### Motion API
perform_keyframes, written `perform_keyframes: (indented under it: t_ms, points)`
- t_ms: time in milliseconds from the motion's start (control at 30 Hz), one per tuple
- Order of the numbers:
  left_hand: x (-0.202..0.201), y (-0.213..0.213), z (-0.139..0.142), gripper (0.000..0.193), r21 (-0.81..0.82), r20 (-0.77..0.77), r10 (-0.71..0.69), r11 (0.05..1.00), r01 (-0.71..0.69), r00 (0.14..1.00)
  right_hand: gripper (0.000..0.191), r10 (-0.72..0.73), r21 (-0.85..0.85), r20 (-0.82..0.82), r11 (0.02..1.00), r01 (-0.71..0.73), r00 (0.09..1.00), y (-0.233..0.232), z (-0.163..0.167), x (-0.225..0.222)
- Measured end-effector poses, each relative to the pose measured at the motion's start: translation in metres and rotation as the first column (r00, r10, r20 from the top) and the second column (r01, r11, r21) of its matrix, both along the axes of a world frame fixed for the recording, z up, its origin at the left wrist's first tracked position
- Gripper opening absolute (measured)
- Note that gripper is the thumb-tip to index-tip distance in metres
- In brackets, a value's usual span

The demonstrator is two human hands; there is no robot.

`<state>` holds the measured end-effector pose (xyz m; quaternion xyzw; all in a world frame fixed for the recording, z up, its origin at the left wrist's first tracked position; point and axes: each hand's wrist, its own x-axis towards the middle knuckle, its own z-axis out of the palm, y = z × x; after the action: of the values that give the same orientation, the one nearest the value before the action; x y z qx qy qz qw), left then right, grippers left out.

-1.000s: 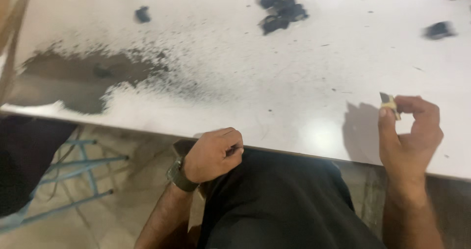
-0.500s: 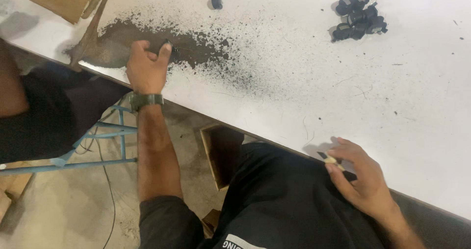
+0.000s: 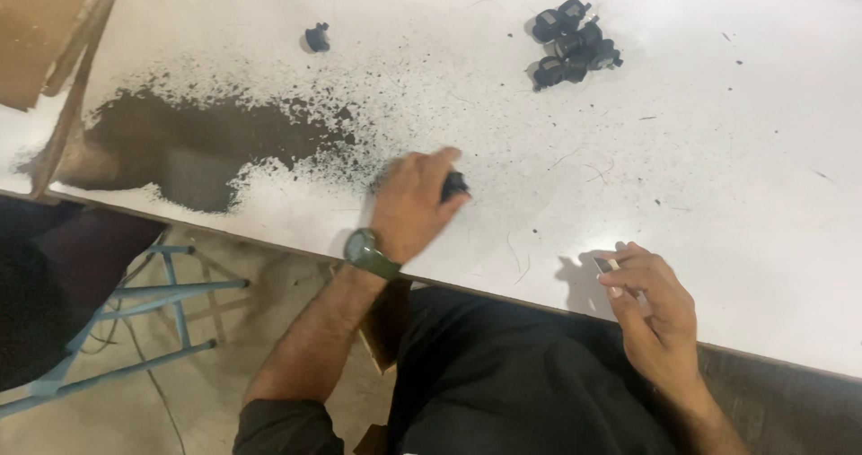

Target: The person sits at a white table and assembles black plastic wheel components, fitting small black roller parts onto wheel hubs one at a time using a small hand tool. They pick up parts from the table, press or twist them into place on the hubs, and set completed wheels aside.

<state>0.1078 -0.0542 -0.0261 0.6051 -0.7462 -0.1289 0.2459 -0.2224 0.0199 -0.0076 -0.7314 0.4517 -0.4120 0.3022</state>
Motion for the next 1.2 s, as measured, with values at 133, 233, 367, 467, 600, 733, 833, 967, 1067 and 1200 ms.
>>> perform_keyframes:
  t_ms: [133,233,367,467,600,733,833,967,1067,1200]
  points:
    - [-0.062,0.014,0.009,0.033,0.064,-0.085,-0.183,0.980,0.188,0.979,0.023,-0.068,-0.023,-0.131,0.998,0.065,0.989,-0.010,0.011,0.002]
    - [-0.085,0.030,0.015,0.034,-0.135,-0.114,-0.314,0.945,0.298,0.943,0.025,-0.080,-0.089,-0.297,0.994,0.056,0.951,-0.014,0.016,0.005]
    - [-0.107,0.048,0.012,0.032,-0.207,-0.112,-0.397,0.906,0.369,0.911,0.044,-0.070,-0.136,-0.414,0.991,0.015,0.908,-0.012,0.015,0.007]
    - [-0.115,0.051,0.007,0.031,-0.198,-0.107,-0.411,0.901,0.385,0.905,0.053,-0.072,-0.123,-0.447,0.992,0.018,0.892,-0.014,0.010,0.003]
    - [-0.120,0.053,0.003,0.028,-0.120,-0.195,-0.389,0.921,0.371,0.901,0.051,-0.051,-0.115,-0.477,0.993,-0.005,0.878,-0.016,0.003,-0.004]
    - [-0.125,0.061,0.003,0.024,-0.236,-0.055,-0.340,0.918,0.319,0.939,0.041,-0.097,-0.148,-0.437,0.988,0.035,0.894,-0.009,-0.004,-0.008]
    - [-0.128,0.066,0.004,0.027,-0.291,0.017,-0.327,0.902,0.317,0.945,0.038,-0.166,-0.201,-0.410,0.976,0.089,0.897,-0.002,-0.007,-0.011]
    - [-0.131,0.071,0.003,0.020,-0.343,0.072,-0.350,0.871,0.353,0.934,0.035,-0.208,-0.225,-0.405,0.967,0.124,0.890,0.003,-0.011,-0.016]
    - [-0.134,0.074,0.002,0.018,-0.309,0.088,-0.340,0.884,0.350,0.936,0.036,-0.235,-0.247,-0.383,0.958,0.145,0.893,0.006,-0.012,-0.017]
    - [-0.136,0.075,0.004,0.021,-0.283,0.019,-0.272,0.921,0.266,0.962,0.039,-0.232,-0.227,-0.425,0.963,0.145,0.875,0.008,-0.011,-0.016]
